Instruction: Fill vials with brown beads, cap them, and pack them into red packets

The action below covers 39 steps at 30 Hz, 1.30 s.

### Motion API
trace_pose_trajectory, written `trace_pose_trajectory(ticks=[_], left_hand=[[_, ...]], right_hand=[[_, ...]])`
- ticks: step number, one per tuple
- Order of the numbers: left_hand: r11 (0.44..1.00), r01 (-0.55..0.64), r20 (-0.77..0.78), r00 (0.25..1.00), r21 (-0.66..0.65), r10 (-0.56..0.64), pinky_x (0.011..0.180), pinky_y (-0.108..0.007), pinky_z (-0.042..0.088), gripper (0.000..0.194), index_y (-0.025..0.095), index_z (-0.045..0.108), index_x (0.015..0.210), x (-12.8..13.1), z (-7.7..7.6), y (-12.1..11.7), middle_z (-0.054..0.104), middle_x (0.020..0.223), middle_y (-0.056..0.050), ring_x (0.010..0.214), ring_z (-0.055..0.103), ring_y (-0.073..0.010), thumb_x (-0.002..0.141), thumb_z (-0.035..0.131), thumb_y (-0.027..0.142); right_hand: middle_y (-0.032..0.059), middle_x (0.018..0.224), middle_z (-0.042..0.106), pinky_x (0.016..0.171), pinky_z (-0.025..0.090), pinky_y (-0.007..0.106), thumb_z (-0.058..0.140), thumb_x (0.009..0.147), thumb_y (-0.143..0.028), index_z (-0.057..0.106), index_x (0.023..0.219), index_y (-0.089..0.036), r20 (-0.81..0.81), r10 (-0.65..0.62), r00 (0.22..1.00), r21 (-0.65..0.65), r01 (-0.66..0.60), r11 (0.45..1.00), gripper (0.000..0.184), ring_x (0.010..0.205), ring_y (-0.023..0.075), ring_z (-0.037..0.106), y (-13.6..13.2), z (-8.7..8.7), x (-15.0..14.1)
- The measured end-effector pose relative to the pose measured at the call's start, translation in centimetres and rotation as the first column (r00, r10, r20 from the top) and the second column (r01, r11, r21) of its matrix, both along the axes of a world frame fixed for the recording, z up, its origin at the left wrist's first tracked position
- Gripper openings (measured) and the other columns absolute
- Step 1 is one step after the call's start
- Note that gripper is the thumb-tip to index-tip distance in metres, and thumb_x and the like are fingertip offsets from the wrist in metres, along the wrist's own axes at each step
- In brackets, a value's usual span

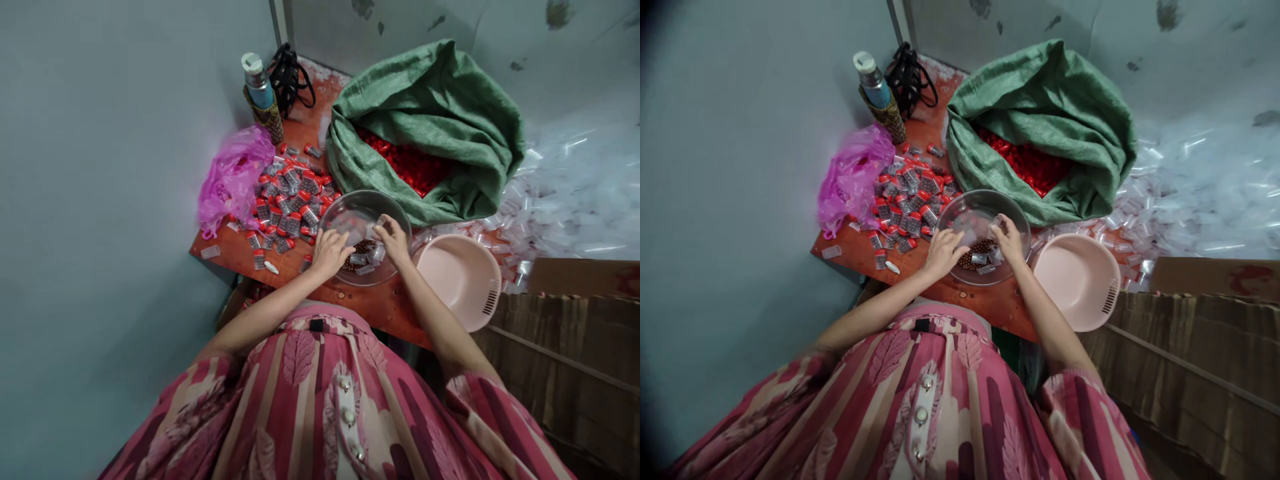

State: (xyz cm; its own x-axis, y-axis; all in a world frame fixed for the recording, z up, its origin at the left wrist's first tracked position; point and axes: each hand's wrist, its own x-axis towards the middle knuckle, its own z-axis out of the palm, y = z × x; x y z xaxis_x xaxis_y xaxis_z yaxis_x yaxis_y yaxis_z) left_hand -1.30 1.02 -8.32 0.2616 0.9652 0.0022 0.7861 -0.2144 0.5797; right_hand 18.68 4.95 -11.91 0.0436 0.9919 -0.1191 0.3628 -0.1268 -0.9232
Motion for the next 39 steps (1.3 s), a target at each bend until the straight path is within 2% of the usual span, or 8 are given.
trace_pose_trajectory(ticks=[3, 8, 12, 18, 22, 29, 34, 39], left_hand=[[0.998, -0.046, 0.046, 0.998, 0.035, 0.045, 0.109, -0.050, 0.014, 0.055, 0.016, 0.043, 0.131, 0.4, 0.8, 2.7, 0.054, 0.126, -0.012, 0.129, 0.032, -0.0284, 0.083, 0.049, 0.042], [0.994, -0.110, 0.094, 0.990, 0.026, 0.107, 0.110, -0.052, 0.006, 0.058, 0.019, 0.034, 0.136, -0.9, 1.9, 4.1, 0.032, 0.145, -0.010, 0.137, 0.016, -0.0287, 0.083, 0.049, 0.040], [0.945, -0.256, 0.195, 0.935, -0.205, 0.295, 0.109, -0.047, 0.019, 0.061, 0.017, 0.029, 0.138, -3.0, 0.0, 0.9, 0.029, 0.145, -0.013, 0.135, 0.023, -0.0274, 0.083, 0.049, 0.036], [0.775, -0.323, 0.372, 0.735, -0.543, 0.567, 0.094, -0.039, 0.042, 0.052, 0.020, 0.041, 0.132, -3.1, -3.7, -2.3, 0.065, 0.109, -0.006, 0.104, 0.058, -0.0229, 0.082, 0.049, 0.024], [0.782, -0.346, 0.433, 0.682, -0.519, 0.589, 0.093, -0.037, 0.043, 0.051, 0.020, 0.045, 0.130, -3.0, -4.5, -1.6, 0.067, 0.103, -0.004, 0.099, 0.059, -0.0202, 0.079, 0.048, 0.015], [0.872, -0.285, 0.354, 0.829, -0.398, 0.433, 0.104, -0.040, 0.034, 0.054, 0.017, 0.044, 0.131, -3.6, -2.9, 0.2, 0.056, 0.124, -0.009, 0.118, 0.049, -0.0228, 0.077, 0.046, 0.010], [0.979, -0.158, 0.435, 0.878, -0.129, 0.199, 0.109, -0.035, 0.027, 0.049, 0.014, 0.042, 0.131, -2.9, -0.4, -0.6, 0.044, 0.137, -0.010, 0.129, 0.037, -0.0194, 0.082, 0.044, 0.019], [0.960, 0.066, 0.628, 0.768, -0.273, 0.126, 0.097, -0.034, 0.041, 0.050, 0.016, 0.046, 0.128, -0.8, -0.4, -0.6, 0.057, 0.124, -0.010, 0.111, 0.055, -0.0206, 0.081, 0.050, 0.032]], right_hand=[[0.0120, 0.115, 0.052, 0.087, 0.044, 0.037, 0.045, 0.082, -0.020, 0.042, 0.126, -0.015, 0.574, 0.404, 0.713, -0.002, -0.492, 0.871, 0.045, 0.104, 0.0194, 0.051, 0.1, -1.0, 0.0], [0.0201, 0.107, 0.056, 0.084, 0.038, 0.039, 0.032, 0.086, -0.008, 0.054, 0.110, -0.006, 0.730, 0.590, 0.344, -0.185, -0.732, 0.656, 0.032, 0.103, 0.0248, 0.047, 1.2, -1.7, -1.7], [0.0212, 0.096, 0.060, 0.085, 0.033, 0.043, 0.033, 0.087, -0.009, 0.059, 0.090, -0.007, 0.707, 0.653, 0.272, -0.238, -0.778, 0.582, 0.026, 0.098, 0.0269, 0.048, 1.8, -2.8, -2.7], [0.0137, 0.095, 0.062, 0.087, 0.034, 0.036, 0.042, 0.086, -0.014, 0.060, 0.091, -0.013, 0.535, 0.785, 0.313, -0.213, -0.849, 0.484, 0.019, 0.093, 0.0207, 0.052, -0.7, -4.6, -4.9], [0.0109, 0.100, 0.062, 0.087, 0.038, 0.033, 0.050, 0.079, -0.012, 0.058, 0.102, -0.014, 0.374, 0.783, 0.496, -0.153, -0.800, 0.580, 0.024, 0.094, 0.0188, 0.055, -2.2, -5.4, -5.4], [0.0062, 0.113, 0.060, 0.086, 0.046, 0.031, 0.056, 0.073, -0.023, 0.046, 0.118, -0.018, 0.017, 0.544, 0.839, -0.070, -0.541, 0.838, 0.047, 0.098, 0.0161, 0.059, -3.6, -4.0, -4.1], [0.0042, 0.107, 0.062, 0.085, 0.047, 0.033, 0.058, 0.073, -0.030, 0.048, 0.116, -0.022, -0.306, 0.284, 0.909, -0.096, -0.326, 0.940, 0.045, 0.094, 0.0159, 0.060, -4.3, -0.8, -3.8], [0.0004, 0.100, 0.062, 0.078, 0.051, 0.031, 0.071, 0.063, -0.032, 0.053, 0.107, -0.026, -0.587, 0.042, 0.808, -0.171, -0.175, 0.970, 0.048, 0.085, 0.0148, 0.060, -4.2, 2.4, -4.1]])
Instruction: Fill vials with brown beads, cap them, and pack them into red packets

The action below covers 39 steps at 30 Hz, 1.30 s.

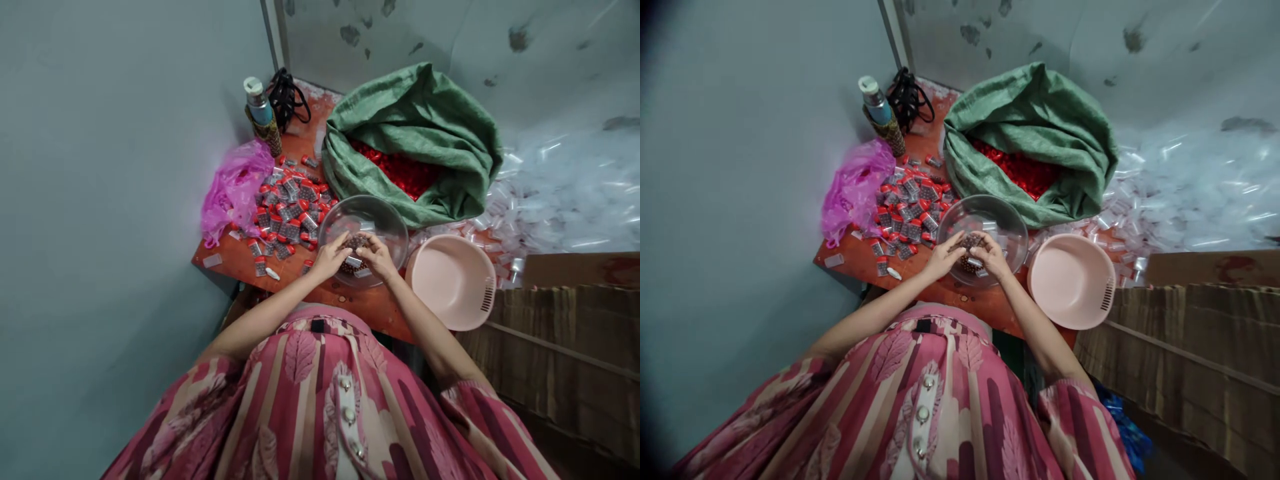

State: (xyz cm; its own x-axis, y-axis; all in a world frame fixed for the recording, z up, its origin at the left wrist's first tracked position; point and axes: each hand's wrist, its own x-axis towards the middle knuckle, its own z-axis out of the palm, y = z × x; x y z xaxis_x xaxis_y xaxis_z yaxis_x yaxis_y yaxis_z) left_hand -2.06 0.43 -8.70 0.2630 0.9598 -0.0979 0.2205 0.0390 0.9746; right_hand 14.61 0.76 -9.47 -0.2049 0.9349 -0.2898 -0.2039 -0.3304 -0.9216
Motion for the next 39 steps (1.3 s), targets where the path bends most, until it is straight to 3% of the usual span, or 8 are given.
trace_pose_trajectory(ticks=[7, 10, 13, 19, 26, 33, 37, 39], left_hand=[[0.966, -0.030, 0.410, 0.902, -0.256, 0.136, 0.085, -0.037, 0.048, 0.040, 0.013, 0.058, 0.103, 1.6, -0.3, 1.9, 0.067, 0.097, -0.010, 0.089, 0.063, -0.0209, 0.071, 0.063, 0.036], [0.925, -0.035, 0.486, 0.843, -0.377, 0.230, 0.081, -0.036, 0.051, 0.043, 0.015, 0.056, 0.102, 1.4, -0.1, 2.1, 0.065, 0.098, -0.008, 0.088, 0.062, -0.0187, 0.066, 0.068, 0.037], [0.919, 0.027, 0.516, 0.834, -0.392, 0.196, 0.081, -0.036, 0.052, 0.043, 0.016, 0.055, 0.102, 1.2, -0.1, 2.1, 0.064, 0.096, -0.006, 0.090, 0.061, -0.0175, 0.066, 0.069, 0.036], [0.907, 0.035, 0.523, 0.826, -0.420, 0.210, 0.083, -0.039, 0.052, 0.041, 0.017, 0.053, 0.107, 0.9, 0.4, 2.3, 0.064, 0.098, -0.006, 0.097, 0.061, -0.0206, 0.072, 0.065, 0.035], [0.847, -0.030, 0.474, 0.818, -0.531, 0.326, 0.085, -0.042, 0.051, 0.044, 0.018, 0.054, 0.110, 0.2, 0.6, 2.6, 0.066, 0.100, -0.008, 0.097, 0.063, -0.0232, 0.072, 0.065, 0.035], [0.825, -0.032, 0.472, 0.807, -0.564, 0.354, 0.086, -0.043, 0.051, 0.037, 0.019, 0.057, 0.107, 0.3, 0.4, 2.3, 0.066, 0.100, -0.007, 0.094, 0.064, -0.0222, 0.073, 0.065, 0.033], [0.832, -0.042, 0.476, 0.804, -0.554, 0.357, 0.086, -0.043, 0.051, 0.039, 0.018, 0.058, 0.107, 0.5, 0.8, 2.8, 0.066, 0.101, -0.007, 0.095, 0.063, -0.0232, 0.073, 0.065, 0.035], [0.833, -0.054, 0.470, 0.805, -0.551, 0.363, 0.085, -0.042, 0.051, 0.040, 0.018, 0.058, 0.106, 0.6, 0.9, 3.1, 0.066, 0.100, -0.007, 0.095, 0.064, -0.0235, 0.072, 0.066, 0.036]], right_hand=[[0.0021, 0.088, 0.066, 0.078, 0.050, 0.033, 0.070, 0.065, -0.036, 0.060, 0.094, -0.021, 0.356, -0.060, 0.933, 0.176, -0.004, 0.984, 0.034, 0.080, 0.0168, 0.062, 0.4, 1.3, 1.2], [0.0038, 0.090, 0.068, 0.079, 0.049, 0.034, 0.065, 0.070, -0.034, 0.063, 0.097, -0.020, 0.576, 0.035, 0.817, 0.195, -0.178, 0.964, 0.030, 0.082, 0.0188, 0.064, 0.3, 1.3, 2.5], [0.0026, 0.093, 0.070, 0.077, 0.050, 0.032, 0.065, 0.069, -0.031, 0.064, 0.104, -0.022, 0.754, 0.120, 0.645, 0.129, -0.325, 0.937, 0.035, 0.079, 0.0182, 0.065, 1.7, 1.4, 4.4], [0.0068, 0.108, 0.066, 0.087, 0.045, 0.032, 0.049, 0.082, -0.027, 0.062, 0.110, -0.019, 0.916, -0.121, 0.383, 0.155, -0.058, 0.986, 0.032, 0.095, 0.0192, 0.061, 11.1, 2.2, 10.3], [0.0178, 0.104, 0.065, 0.086, 0.042, 0.040, 0.050, 0.081, -0.027, 0.066, 0.102, -0.015, 0.991, -0.071, 0.111, 0.048, 0.202, 0.978, 0.029, 0.102, 0.0281, 0.059, 21.4, 0.8, 13.7], [0.0252, 0.104, 0.062, 0.085, 0.044, 0.043, 0.060, 0.076, -0.028, 0.064, 0.101, -0.007, 0.998, 0.013, 0.063, -0.033, 0.337, 0.941, 0.033, 0.101, 0.0314, 0.059, 25.2, -1.9, 12.3], [0.0250, 0.105, 0.062, 0.082, 0.045, 0.044, 0.061, 0.073, -0.027, 0.063, 0.105, -0.007, 0.994, -0.009, 0.109, -0.030, 0.351, 0.936, 0.038, 0.100, 0.0325, 0.059, 24.3, -1.3, 13.0], [0.0184, 0.106, 0.064, 0.084, 0.044, 0.042, 0.062, 0.071, -0.031, 0.060, 0.111, -0.013, 0.990, -0.052, 0.130, 0.007, 0.323, 0.946, 0.044, 0.101, 0.0293, 0.059, 23.0, -0.3, 13.6]])
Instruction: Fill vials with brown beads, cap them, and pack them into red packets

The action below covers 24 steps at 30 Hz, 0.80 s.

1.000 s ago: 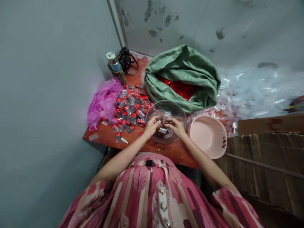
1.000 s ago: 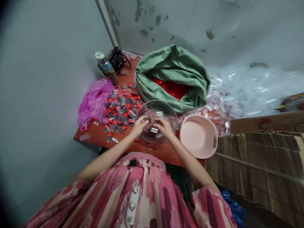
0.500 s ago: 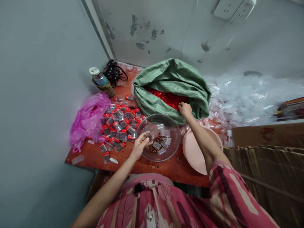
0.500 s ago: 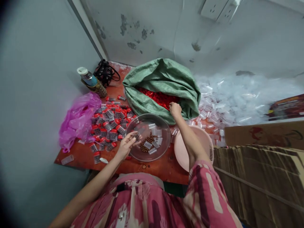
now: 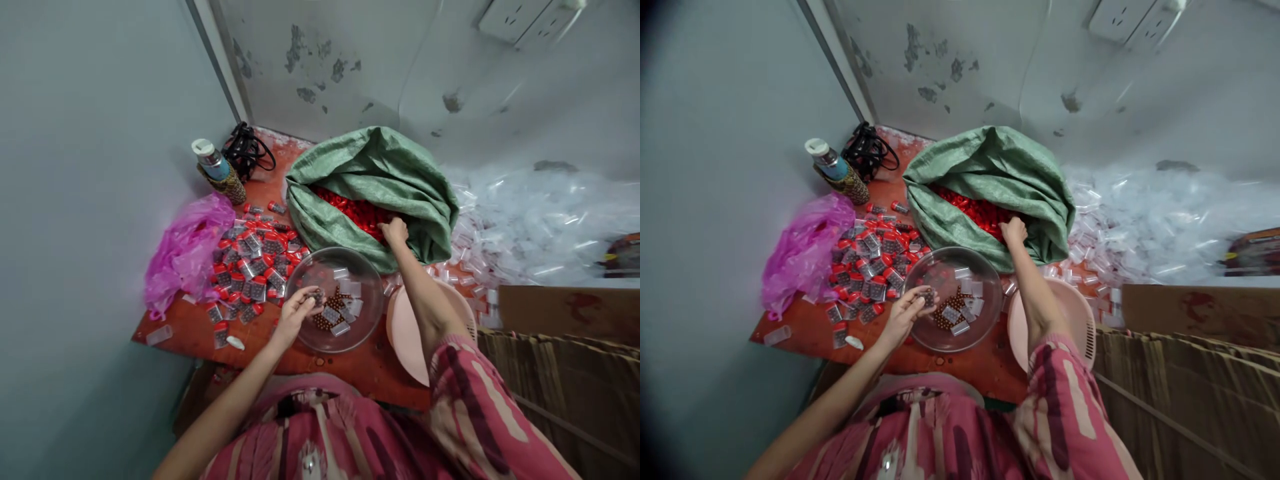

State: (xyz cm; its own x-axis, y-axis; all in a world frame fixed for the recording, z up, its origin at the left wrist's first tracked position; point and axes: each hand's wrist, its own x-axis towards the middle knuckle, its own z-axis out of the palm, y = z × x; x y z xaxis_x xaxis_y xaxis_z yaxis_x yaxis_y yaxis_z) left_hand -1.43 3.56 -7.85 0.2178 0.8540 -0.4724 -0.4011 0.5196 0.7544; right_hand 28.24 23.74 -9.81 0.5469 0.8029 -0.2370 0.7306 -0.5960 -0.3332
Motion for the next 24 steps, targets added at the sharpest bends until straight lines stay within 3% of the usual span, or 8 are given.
trace_pose_trajectory(ticks=[4, 7, 10, 14, 17, 19, 22, 24], left_hand=[[0.998, 0.019, 0.017, 1.000, 0.055, -0.020, 0.083, -0.041, 0.053, 0.040, 0.017, 0.058, 0.105, 0.9, 0.6, 0.8, 0.065, 0.100, -0.008, 0.093, 0.064, -0.0227, 0.072, 0.066, 0.037], [0.985, 0.059, 0.022, 0.998, 0.161, -0.063, 0.083, -0.040, 0.054, 0.041, 0.018, 0.058, 0.107, 1.8, 2.1, 1.5, 0.057, 0.121, -0.010, 0.103, 0.059, -0.0240, 0.073, 0.064, 0.040], [0.965, 0.093, 0.026, 0.994, 0.245, -0.103, 0.082, -0.037, 0.054, 0.045, 0.020, 0.056, 0.114, 2.8, 4.0, 2.2, 0.046, 0.135, -0.009, 0.115, 0.051, -0.0261, 0.075, 0.061, 0.042], [0.951, 0.107, 0.083, 0.987, 0.291, -0.137, 0.081, -0.035, 0.054, 0.040, 0.020, 0.060, 0.107, 3.9, 5.8, 2.4, 0.036, 0.143, -0.007, 0.113, 0.052, -0.0259, 0.074, 0.062, 0.041], [0.957, 0.089, 0.117, 0.985, 0.277, -0.126, 0.082, -0.035, 0.053, 0.038, 0.019, 0.059, 0.108, 4.1, 6.3, 1.8, 0.044, 0.137, -0.008, 0.106, 0.056, -0.0226, 0.075, 0.062, 0.038], [0.958, 0.073, 0.105, 0.989, 0.276, -0.105, 0.081, -0.035, 0.052, 0.037, 0.019, 0.058, 0.109, 3.8, 6.3, 1.2, 0.053, 0.128, -0.008, 0.102, 0.058, -0.0209, 0.076, 0.060, 0.038], [0.924, 0.171, 0.017, 0.982, 0.343, -0.188, 0.077, -0.035, 0.052, 0.035, 0.018, 0.061, 0.105, 2.9, 6.3, 0.5, 0.062, 0.112, -0.009, 0.092, 0.062, -0.0210, 0.078, 0.057, 0.039], [0.861, 0.242, -0.097, 0.970, 0.447, -0.222, 0.084, -0.037, 0.049, 0.033, 0.018, 0.063, 0.102, 2.1, 6.5, 0.3, 0.065, 0.107, -0.008, 0.095, 0.061, -0.0225, 0.078, 0.056, 0.040]], right_hand=[[0.0042, 0.090, 0.068, 0.080, 0.046, 0.031, 0.060, 0.070, -0.031, 0.054, 0.119, -0.018, -0.244, 0.182, 0.952, 0.207, -0.133, 0.969, 0.051, 0.085, 0.0173, 0.061, -4.5, 2.5, 0.6], [0.0020, 0.080, 0.066, 0.067, 0.048, 0.030, 0.063, 0.066, -0.033, 0.057, 0.114, -0.015, -0.574, 0.329, 0.750, 0.351, -0.138, 0.926, 0.052, 0.067, 0.0146, 0.059, -8.9, 4.7, -0.4], [0.0015, 0.083, 0.066, 0.067, 0.048, 0.031, 0.067, 0.065, -0.035, 0.063, 0.105, -0.019, -0.696, 0.417, 0.584, 0.371, -0.205, 0.906, 0.043, 0.068, 0.0151, 0.059, -13.3, 7.0, -2.4], [0.0026, 0.088, 0.067, 0.078, 0.046, 0.034, 0.069, 0.066, -0.032, 0.068, 0.093, -0.022, -0.584, 0.537, 0.609, 0.448, -0.310, 0.839, 0.029, 0.080, 0.0182, 0.059, -17.6, 9.4, -5.7], [0.0014, 0.081, 0.065, 0.075, 0.047, 0.032, 0.074, 0.061, -0.030, 0.069, 0.084, -0.023, -0.599, 0.493, 0.631, 0.492, -0.195, 0.848, 0.025, 0.076, 0.0169, 0.058, -19.8, 9.9, -8.0], [-0.0005, 0.074, 0.064, 0.064, 0.048, 0.028, 0.076, 0.058, -0.032, 0.067, 0.084, -0.023, -0.799, 0.386, 0.461, 0.408, -0.055, 0.911, 0.029, 0.065, 0.0136, 0.057, -21.0, 9.5, -9.3], [0.0005, 0.070, 0.063, 0.050, 0.046, 0.023, 0.064, 0.072, -0.046, 0.062, 0.081, -0.020, -0.976, 0.192, 0.098, 0.200, 0.087, 0.976, 0.027, 0.055, 0.0106, 0.056, -22.5, 8.4, -10.5], [-0.0002, 0.067, 0.062, 0.046, 0.045, 0.019, 0.064, 0.074, -0.043, 0.059, 0.078, -0.019, -0.994, 0.106, -0.025, 0.103, 0.096, 0.990, 0.025, 0.051, 0.0084, 0.055, -23.3, 7.8, -10.8]])
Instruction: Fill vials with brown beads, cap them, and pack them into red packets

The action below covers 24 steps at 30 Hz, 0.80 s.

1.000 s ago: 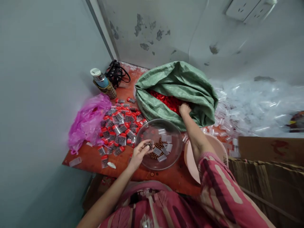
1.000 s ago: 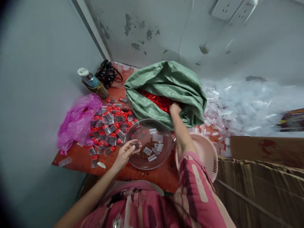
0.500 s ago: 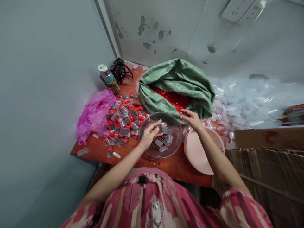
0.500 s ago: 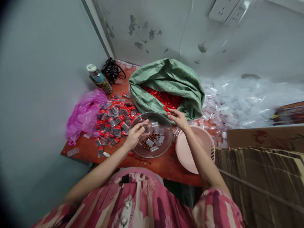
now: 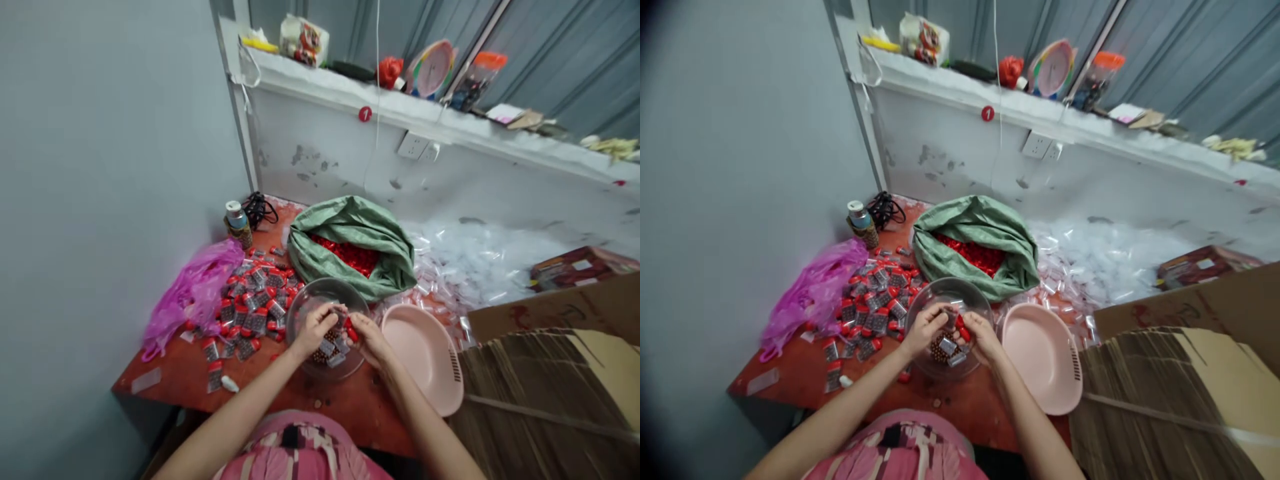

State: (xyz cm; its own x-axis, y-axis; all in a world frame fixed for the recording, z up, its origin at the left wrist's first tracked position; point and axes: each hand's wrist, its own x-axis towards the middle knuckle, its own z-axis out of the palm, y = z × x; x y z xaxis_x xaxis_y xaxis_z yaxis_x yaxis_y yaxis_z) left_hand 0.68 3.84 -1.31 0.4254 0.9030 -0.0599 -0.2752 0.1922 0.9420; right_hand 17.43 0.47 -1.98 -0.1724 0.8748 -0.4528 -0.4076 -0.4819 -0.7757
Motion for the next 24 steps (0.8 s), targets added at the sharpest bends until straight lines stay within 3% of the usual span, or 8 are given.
trace_pose_trajectory(ticks=[3, 6, 9, 11, 14, 17, 21, 24], left_hand=[[0.977, 0.074, -0.139, 0.989, 0.198, -0.047, 0.095, -0.037, 0.041, 0.031, 0.021, 0.066, 0.100, -1.2, 0.8, -0.3, 0.066, 0.107, -0.008, 0.105, 0.057, -0.0239, 0.079, 0.054, 0.039], [0.938, 0.185, -0.232, 0.966, 0.294, -0.117, 0.096, -0.037, 0.039, 0.029, 0.023, 0.067, 0.101, -2.1, 1.6, -0.9, 0.064, 0.112, -0.006, 0.107, 0.057, -0.0241, 0.079, 0.053, 0.037], [0.900, 0.268, -0.269, 0.946, 0.343, -0.179, 0.094, -0.036, 0.040, 0.029, 0.024, 0.067, 0.102, -2.6, 2.1, -1.7, 0.065, 0.111, -0.006, 0.104, 0.058, -0.0236, 0.080, 0.051, 0.035], [0.910, 0.253, -0.235, 0.955, 0.329, -0.181, 0.092, -0.036, 0.042, 0.028, 0.024, 0.066, 0.101, -2.8, 2.0, -2.2, 0.066, 0.108, -0.006, 0.101, 0.059, -0.0232, 0.081, 0.051, 0.036], [0.974, 0.135, -0.160, 0.981, 0.182, -0.107, 0.075, -0.034, 0.051, 0.030, 0.024, 0.065, 0.101, -3.3, 1.2, -2.3, 0.066, 0.104, -0.006, 0.092, 0.061, -0.0229, 0.081, 0.050, 0.040], [0.991, 0.051, -0.229, 0.973, 0.128, -0.021, 0.067, -0.032, 0.052, 0.031, 0.024, 0.064, 0.102, -3.6, 0.3, -2.1, 0.067, 0.100, -0.005, 0.086, 0.063, -0.0221, 0.080, 0.050, 0.042], [0.936, 0.080, -0.378, 0.924, 0.344, 0.060, 0.087, -0.034, 0.046, 0.027, 0.024, 0.065, 0.102, -3.5, 0.3, -2.1, 0.068, 0.101, -0.003, 0.094, 0.061, -0.0203, 0.081, 0.050, 0.033], [0.903, 0.096, -0.409, 0.908, 0.419, 0.093, 0.086, -0.031, 0.046, 0.028, 0.022, 0.064, 0.105, -3.3, 0.6, -2.2, 0.068, 0.101, -0.004, 0.091, 0.063, -0.0180, 0.082, 0.050, 0.031]], right_hand=[[-0.0018, 0.065, 0.061, 0.042, 0.043, 0.014, 0.070, 0.070, -0.038, 0.057, 0.081, -0.018, -0.118, 0.047, 0.992, -0.054, -0.053, 0.997, 0.026, 0.047, 0.0061, 0.055, -0.9, -0.3, 0.0], [-0.0008, 0.070, 0.062, 0.044, 0.045, 0.014, 0.075, 0.065, -0.033, 0.058, 0.087, -0.017, -0.175, 0.148, 0.973, -0.051, -0.160, 0.986, 0.032, 0.049, 0.0062, 0.058, -1.5, 0.0, -0.1], [0.0011, 0.071, 0.063, 0.046, 0.046, 0.017, 0.074, 0.065, -0.027, 0.060, 0.091, -0.016, -0.116, 0.279, 0.953, -0.027, -0.284, 0.959, 0.032, 0.049, 0.0075, 0.059, -1.6, 0.4, -0.4], [0.0006, 0.071, 0.063, 0.046, 0.046, 0.019, 0.074, 0.063, -0.026, 0.062, 0.091, -0.017, -0.031, 0.293, 0.956, 0.014, -0.293, 0.956, 0.032, 0.049, 0.0088, 0.059, -1.5, 1.0, -0.6], [-0.0001, 0.078, 0.066, 0.058, 0.049, 0.025, 0.076, 0.061, -0.025, 0.066, 0.091, -0.023, 0.220, 0.093, 0.971, 0.163, -0.130, 0.978, 0.032, 0.063, 0.0127, 0.061, -1.4, 2.4, -0.4], [0.0006, 0.094, 0.068, 0.072, 0.050, 0.031, 0.072, 0.067, -0.027, 0.067, 0.098, -0.029, 0.467, -0.174, 0.867, 0.368, -0.012, 0.930, 0.031, 0.081, 0.0173, 0.061, -1.6, 4.6, -0.4], [0.0009, 0.101, 0.067, 0.082, 0.047, 0.034, 0.069, 0.071, -0.031, 0.065, 0.105, -0.033, 0.668, -0.271, 0.693, 0.516, -0.169, 0.840, 0.034, 0.090, 0.0199, 0.060, -1.9, 6.5, -1.2], [0.0018, 0.097, 0.067, 0.082, 0.046, 0.032, 0.066, 0.074, -0.033, 0.065, 0.106, -0.031, 0.764, -0.254, 0.593, 0.530, -0.352, 0.771, 0.032, 0.088, 0.0188, 0.061, -1.7, 6.1, -1.9]])
